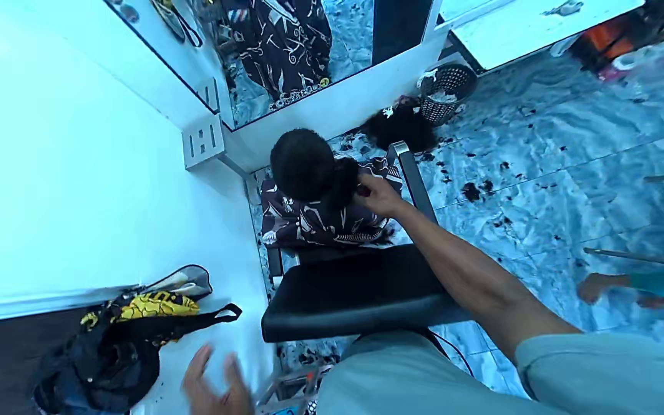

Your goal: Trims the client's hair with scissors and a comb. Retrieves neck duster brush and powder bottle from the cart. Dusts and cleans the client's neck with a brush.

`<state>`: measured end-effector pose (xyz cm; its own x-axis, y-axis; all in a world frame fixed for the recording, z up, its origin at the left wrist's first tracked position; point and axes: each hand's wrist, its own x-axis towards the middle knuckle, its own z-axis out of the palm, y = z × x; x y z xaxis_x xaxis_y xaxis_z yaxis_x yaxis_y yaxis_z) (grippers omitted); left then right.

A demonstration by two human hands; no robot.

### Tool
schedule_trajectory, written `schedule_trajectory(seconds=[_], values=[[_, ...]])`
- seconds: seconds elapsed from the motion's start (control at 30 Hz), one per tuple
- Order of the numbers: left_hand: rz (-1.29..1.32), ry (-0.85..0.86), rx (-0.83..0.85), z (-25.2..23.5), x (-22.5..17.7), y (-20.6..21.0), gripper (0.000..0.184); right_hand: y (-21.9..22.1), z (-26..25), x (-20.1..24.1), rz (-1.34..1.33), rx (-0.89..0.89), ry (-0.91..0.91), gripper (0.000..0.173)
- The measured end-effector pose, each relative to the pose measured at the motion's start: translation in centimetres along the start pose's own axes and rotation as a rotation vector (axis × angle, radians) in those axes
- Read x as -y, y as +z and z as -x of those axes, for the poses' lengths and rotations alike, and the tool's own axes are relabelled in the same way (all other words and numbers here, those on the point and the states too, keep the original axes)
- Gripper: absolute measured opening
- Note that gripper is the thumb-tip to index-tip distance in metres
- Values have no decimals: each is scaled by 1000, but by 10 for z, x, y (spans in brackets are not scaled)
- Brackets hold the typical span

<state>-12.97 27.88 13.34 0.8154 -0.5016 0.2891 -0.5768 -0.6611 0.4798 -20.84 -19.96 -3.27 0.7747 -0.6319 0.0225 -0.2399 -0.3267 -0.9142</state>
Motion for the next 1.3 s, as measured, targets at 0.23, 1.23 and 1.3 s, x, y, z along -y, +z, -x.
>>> schedule_trajectory(seconds=[0.23,1.23,1.3], values=[[-127,340,726,-186,-34,248,46,-36,-105,-16,-131,172,41,40],[474,1148,724,-325,33,356,17,142,27,89,53,-433,510,36],[463,1157,715,-328,27,362,17,152,21,89,122,-534,571,38]])
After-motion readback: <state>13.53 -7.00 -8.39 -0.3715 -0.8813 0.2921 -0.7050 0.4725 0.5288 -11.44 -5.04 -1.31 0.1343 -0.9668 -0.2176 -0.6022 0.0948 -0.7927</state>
